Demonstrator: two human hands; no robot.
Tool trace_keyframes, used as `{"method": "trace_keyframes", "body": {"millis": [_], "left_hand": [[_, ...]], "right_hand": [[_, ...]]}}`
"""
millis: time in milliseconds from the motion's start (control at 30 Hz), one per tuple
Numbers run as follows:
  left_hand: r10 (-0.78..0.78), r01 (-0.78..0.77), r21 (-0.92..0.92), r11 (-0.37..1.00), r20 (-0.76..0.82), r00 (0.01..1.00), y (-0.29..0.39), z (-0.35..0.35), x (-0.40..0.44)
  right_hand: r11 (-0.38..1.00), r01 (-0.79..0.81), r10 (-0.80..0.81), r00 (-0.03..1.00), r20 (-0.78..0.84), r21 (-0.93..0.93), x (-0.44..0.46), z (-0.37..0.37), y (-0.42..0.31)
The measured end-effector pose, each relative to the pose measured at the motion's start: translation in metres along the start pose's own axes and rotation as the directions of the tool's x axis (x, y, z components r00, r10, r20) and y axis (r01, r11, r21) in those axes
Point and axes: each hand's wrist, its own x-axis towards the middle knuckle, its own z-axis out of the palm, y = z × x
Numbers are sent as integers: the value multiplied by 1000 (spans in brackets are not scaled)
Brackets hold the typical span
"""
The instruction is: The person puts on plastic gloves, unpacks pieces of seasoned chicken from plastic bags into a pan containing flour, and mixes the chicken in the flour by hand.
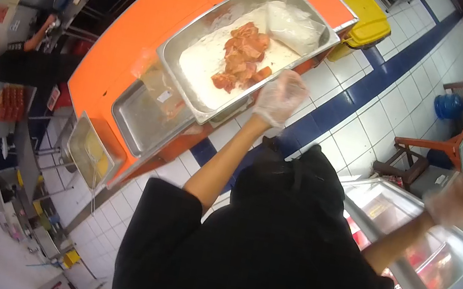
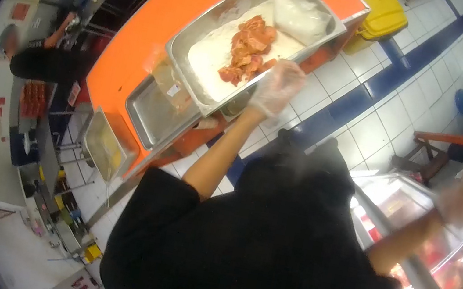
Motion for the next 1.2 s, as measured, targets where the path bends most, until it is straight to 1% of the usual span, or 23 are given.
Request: {"method": "trace_keyframes", "body": {"millis": [33, 67, 133, 167, 200, 233, 267, 333, 367, 433, 467, 533, 600, 633, 667, 700, 800, 900, 967, 1033, 1100, 1167, 1200], "left_hand": [[-13, 13, -14, 1000, -18, 1000, -8, -21, -11], [-49, 35, -108, 994, -127, 991, -14, -38, -22], [-98, 45, -211, 977, -251, 963, -36, -64, -38], [-107, 29, -234, 972, -328, 938, -54, -71, -48], [-117, 11, -256, 967, -403, 908, -65, -76, -55], [-127, 14, -262, 965, -417, 900, -67, -80, -60], [-147, 1, -299, 954, -467, 872, -67, -84, -63], [-165, -19, -333, 943, -515, 841, -67, -91, -64], [-190, 31, -301, 953, -515, 836, -67, -94, -64], [-213, 82, -264, 961, -514, 831, -74, -96, -53], [-216, 75, -283, 956, -509, 833, -84, -96, -47], [-232, 80, -297, 952, -521, 821, -99, -98, -31], [-386, 339, -186, 922, -498, 777, -113, -99, -12], [-403, 360, -186, 914, -504, 764, -125, -99, -3], [-418, 426, -95, 900, -473, 776, -137, -100, 7], [-432, 480, -3, 878, -439, 788, -144, -100, 17], [-554, 581, -37, 813, -357, 752, -137, -105, 47], [-559, 595, -31, 803, -384, 735, -150, -99, 60], [-547, 597, -2, 802, -406, 732, -142, -99, 67], [-538, 603, 31, 797, -418, 732, -131, -100, 68], [-647, 608, -228, 760, -352, 677, -122, -100, 73], [-623, 603, -186, 776, -379, 684, -110, -102, 78], [-598, 596, -146, 789, -403, 693, -106, -102, 79]], "right_hand": [[995, -86, 78, 987, 142, 57, 1, 82, 9], [965, -251, 259, 959, 114, -83, -5, 150, 28], [958, -256, 280, 721, 634, -132, -31, 263, 47], [885, -355, 457, 546, 702, -300, -51, 313, 62], [986, -13, 155, 457, 876, -168, -70, 360, 107], [957, 166, 174, 332, 927, -239, -88, 398, 112], [982, 148, 89, 208, 974, -121, -112, 436, 156], [856, 418, 337, -4, 941, -305, -143, 485, 165], [855, 420, 337, -5, 942, -303, -158, 499, 183], [688, 724, 207, -259, 944, 47, -177, 521, 200], [692, 721, 202, -261, 944, 51, -181, 520, 197], [897, 319, 263, 172, 949, -306, -180, 501, 144], [944, 248, 183, 154, 971, -218, -189, 514, 168], [974, 179, 111, 167, 980, -141, -189, 517, 176], [983, 83, 161, 48, 986, -165, -182, 519, 187], [984, 72, 161, 35, 986, -163, -181, 523, 201], [988, 2, 155, -32, 987, -155, -203, 529, 250], [984, 171, -59, 9, 998, 56, -218, 521, 272], [960, -104, 256, -36, 966, -259, -202, 520, 246], [959, -104, 251, -117, 961, -263, -181, 523, 231], [962, -95, 234, -187, 954, -255, -179, 522, 229], [736, -539, 306, -272, 912, -408, -183, 516, 237], [737, -540, 304, -273, 913, -407, -178, 516, 225]]}}
